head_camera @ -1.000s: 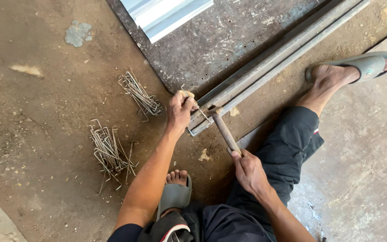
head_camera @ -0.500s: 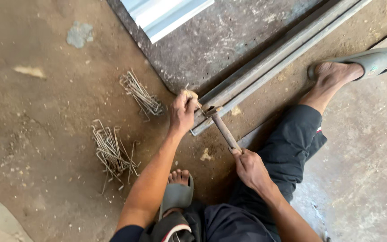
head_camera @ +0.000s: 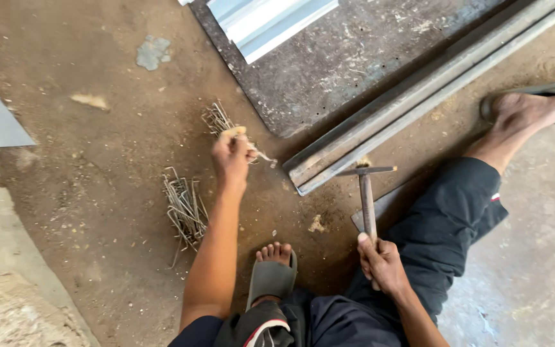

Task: The person repeatedly picks up small metal wires from a pile on the floor, places them on a metal bar, and bends them using a hammer. The bent wires are set aside in a separate pile. The task continues throughout the clip with the same repetitive action.

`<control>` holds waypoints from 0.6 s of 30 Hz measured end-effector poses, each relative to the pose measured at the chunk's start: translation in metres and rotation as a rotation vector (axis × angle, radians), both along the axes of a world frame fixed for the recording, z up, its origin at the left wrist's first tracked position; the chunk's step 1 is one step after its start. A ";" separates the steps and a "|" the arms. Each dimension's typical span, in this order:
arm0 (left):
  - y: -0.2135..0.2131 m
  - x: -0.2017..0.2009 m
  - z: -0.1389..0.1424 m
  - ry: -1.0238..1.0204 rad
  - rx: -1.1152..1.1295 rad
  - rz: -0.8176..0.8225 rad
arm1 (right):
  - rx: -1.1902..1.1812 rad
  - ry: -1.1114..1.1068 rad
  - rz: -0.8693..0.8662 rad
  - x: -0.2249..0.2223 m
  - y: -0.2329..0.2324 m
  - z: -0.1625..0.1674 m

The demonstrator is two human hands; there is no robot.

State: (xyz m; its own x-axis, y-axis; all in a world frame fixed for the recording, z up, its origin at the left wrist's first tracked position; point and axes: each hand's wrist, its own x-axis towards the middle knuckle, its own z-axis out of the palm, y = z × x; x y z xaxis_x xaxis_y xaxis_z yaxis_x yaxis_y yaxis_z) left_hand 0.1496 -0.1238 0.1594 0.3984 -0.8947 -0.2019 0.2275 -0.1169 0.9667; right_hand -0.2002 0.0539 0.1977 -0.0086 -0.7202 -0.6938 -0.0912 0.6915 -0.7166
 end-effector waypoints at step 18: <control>0.186 0.055 -0.046 -1.309 0.702 -0.161 | 0.186 0.132 0.185 -0.008 -0.010 -0.058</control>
State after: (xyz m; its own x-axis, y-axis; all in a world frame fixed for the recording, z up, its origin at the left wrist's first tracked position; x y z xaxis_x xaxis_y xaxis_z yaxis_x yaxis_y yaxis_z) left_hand 0.2041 0.0622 0.1136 0.5416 -0.8198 -0.1857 -0.7939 -0.5715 0.2076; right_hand -0.2082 0.0441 0.1399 0.0120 -0.5786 -0.8155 -0.3116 0.7728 -0.5529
